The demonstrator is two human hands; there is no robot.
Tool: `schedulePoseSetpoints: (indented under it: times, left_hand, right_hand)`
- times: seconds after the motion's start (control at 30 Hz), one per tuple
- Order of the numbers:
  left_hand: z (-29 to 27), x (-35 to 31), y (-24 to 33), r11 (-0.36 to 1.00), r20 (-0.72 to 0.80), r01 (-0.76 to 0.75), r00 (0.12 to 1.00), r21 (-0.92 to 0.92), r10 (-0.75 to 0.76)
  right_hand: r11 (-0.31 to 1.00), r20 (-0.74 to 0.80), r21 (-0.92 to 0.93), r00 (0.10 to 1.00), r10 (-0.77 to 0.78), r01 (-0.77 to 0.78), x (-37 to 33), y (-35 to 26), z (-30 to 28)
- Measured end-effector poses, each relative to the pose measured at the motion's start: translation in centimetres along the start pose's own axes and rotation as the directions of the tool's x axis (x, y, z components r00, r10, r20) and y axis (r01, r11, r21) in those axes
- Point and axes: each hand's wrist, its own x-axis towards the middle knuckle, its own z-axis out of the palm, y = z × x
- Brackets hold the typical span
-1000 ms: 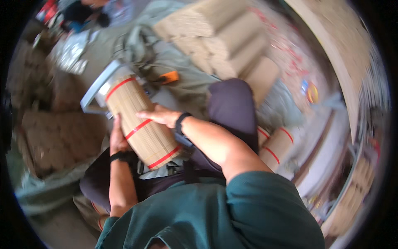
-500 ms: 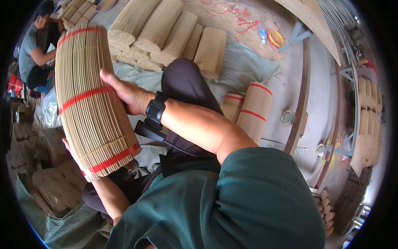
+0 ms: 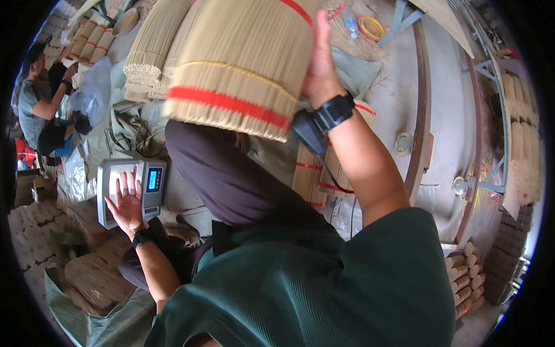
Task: Secure bundles of bamboo or wood sticks using elastic bands and arrange them for packaging.
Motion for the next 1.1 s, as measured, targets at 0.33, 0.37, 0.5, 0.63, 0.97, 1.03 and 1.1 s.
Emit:
schedulePoseSetpoints:
  times: [0.33,0.37,0.5,0.63,0.97,1.03,1.1]
  left_hand:
    - [-5.2,-1.0,-2.0,0.987,-0.419,0.143,0.902,0.072,-0.100]
    - [-5.8,-1.0,-1.8,0.988,-0.423,0.136,0.901,0.076,-0.091]
    - [-6.8,-0.2,-2.6,0.976,-0.477,0.215,0.862,0.042,-0.169]
    - [-7.0,1.5,-3.5,0.964,-0.546,0.258,0.817,0.059,-0.185]
    - [-5.7,6.7,-6.1,0.914,-0.575,0.392,0.774,0.108,-0.264]
    - [-5.4,7.6,-6.4,0.895,-0.544,0.425,0.787,0.137,-0.291]
    - [-5.0,8.2,-6.8,0.890,-0.547,0.437,0.780,0.129,-0.304]
  right_hand:
    - [0.999,-0.406,0.048,0.913,0.028,-0.009,3.9,3.1,-16.4]
    - [0.997,-0.423,0.068,0.905,0.053,-0.027,4.1,3.6,-17.3]
    - [0.994,-0.390,0.081,0.916,0.095,-0.068,5.2,5.1,-22.7]
    - [0.983,-0.373,0.109,0.911,0.177,-0.147,7.2,6.5,-26.3]
    - [0.942,-0.469,0.096,0.821,0.327,-0.321,12.2,6.3,-30.4]
    - [0.945,-0.507,0.050,0.807,0.303,-0.323,12.9,6.0,-30.5]
    - [0.944,-0.529,0.009,0.800,0.284,-0.329,13.7,6.3,-32.0]
